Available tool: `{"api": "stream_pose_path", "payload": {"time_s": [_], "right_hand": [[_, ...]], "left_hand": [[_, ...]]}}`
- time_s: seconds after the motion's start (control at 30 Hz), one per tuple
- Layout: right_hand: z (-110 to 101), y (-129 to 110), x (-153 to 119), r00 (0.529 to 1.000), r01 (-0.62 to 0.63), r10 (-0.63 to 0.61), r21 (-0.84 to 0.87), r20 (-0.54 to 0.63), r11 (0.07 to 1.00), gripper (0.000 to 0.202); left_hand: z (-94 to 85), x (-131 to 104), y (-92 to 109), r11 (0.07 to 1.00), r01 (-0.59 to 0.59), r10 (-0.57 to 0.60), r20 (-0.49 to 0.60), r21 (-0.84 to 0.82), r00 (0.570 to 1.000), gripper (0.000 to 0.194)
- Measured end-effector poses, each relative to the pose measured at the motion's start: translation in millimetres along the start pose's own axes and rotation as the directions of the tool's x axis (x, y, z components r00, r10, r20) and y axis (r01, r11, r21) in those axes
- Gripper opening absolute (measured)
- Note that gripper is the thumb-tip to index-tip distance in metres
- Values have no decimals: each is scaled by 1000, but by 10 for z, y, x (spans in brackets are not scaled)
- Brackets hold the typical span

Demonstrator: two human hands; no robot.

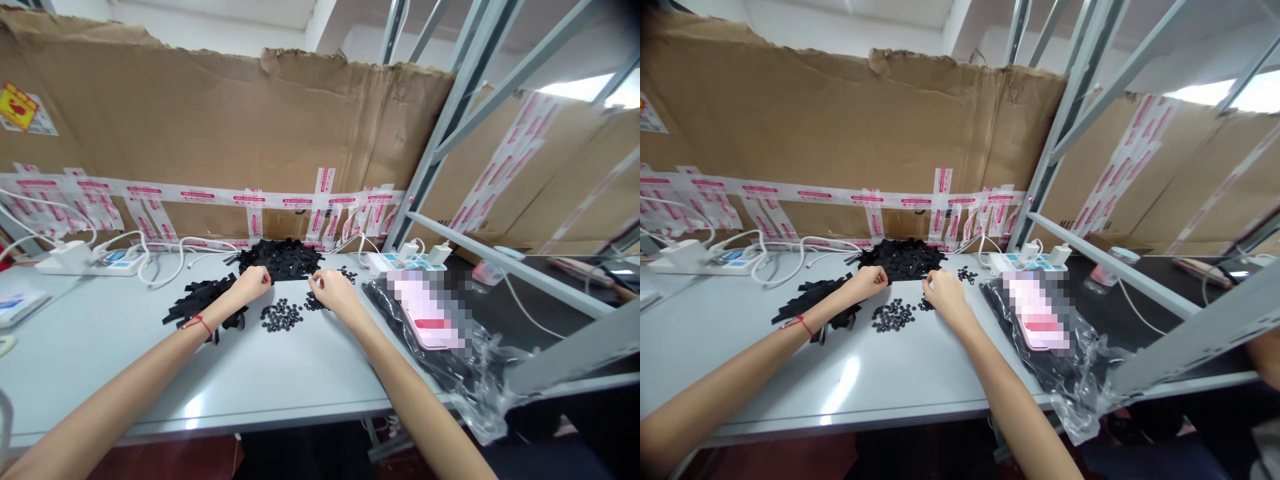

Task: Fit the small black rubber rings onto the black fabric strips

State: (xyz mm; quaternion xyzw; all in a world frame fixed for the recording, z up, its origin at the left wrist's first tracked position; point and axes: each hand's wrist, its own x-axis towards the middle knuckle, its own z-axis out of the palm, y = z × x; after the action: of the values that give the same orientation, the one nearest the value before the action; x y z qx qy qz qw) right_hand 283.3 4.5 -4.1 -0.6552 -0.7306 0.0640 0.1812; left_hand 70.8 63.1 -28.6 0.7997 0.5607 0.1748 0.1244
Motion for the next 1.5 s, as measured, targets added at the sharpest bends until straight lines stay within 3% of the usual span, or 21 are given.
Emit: {"api": "stream_pose_path", "payload": {"time_s": [0.2, 0.43, 0.6, 0.73, 0.83, 0.93, 1.07, 1.17, 1.3, 1.4, 1.5], "right_hand": [[5, -21, -7, 999, 47, -46, 16, -23, 999, 22], [19, -20, -7, 996, 92, -92, 26, -3, 995, 20], [25, -16, -9, 994, 110, -108, 53, -34, 993, 20], [57, -10, 0, 984, 149, -134, 136, -119, 979, 19], [54, -24, -9, 939, 310, -245, 290, -240, 905, 27], [4, -69, -48, 903, 426, -330, 464, -276, 777, 46], [-88, -132, -102, 926, 349, -353, 670, -137, 655, 38], [-121, -150, -106, 939, 204, -344, 803, 2, 560, 28], [-87, -135, -73, 931, 154, -363, 861, 37, 484, 29], [-28, -115, -50, 930, 181, -366, 817, 40, 547, 31], [22, -113, -56, 925, 253, -379, 724, 12, 642, 28]], "left_hand": [[-117, -86, -25, 988, -152, 153, -103, 10, 983, 13], [80, -11, 34, 992, -74, 84, -95, 106, 992, 11], [-149, 64, 24, 990, -119, 131, -172, 80, 976, 12], [-470, 67, 86, 973, -228, 205, -295, -46, 933, 10], [-631, -39, 218, 922, -308, 231, -308, -233, 923, 16], [-646, -199, 352, 792, -379, 285, -260, -478, 923, 22], [-534, -363, 425, 663, -374, 331, -194, -649, 923, 23], [-469, -416, 388, 687, -371, 330, -186, -624, 925, 19], [-429, -439, 307, 780, -350, 323, -145, -519, 935, 16], [-396, -457, 290, 862, -328, 281, -174, -388, 944, 19], [-349, -481, 308, 879, -340, 293, -184, -336, 938, 25]]}}
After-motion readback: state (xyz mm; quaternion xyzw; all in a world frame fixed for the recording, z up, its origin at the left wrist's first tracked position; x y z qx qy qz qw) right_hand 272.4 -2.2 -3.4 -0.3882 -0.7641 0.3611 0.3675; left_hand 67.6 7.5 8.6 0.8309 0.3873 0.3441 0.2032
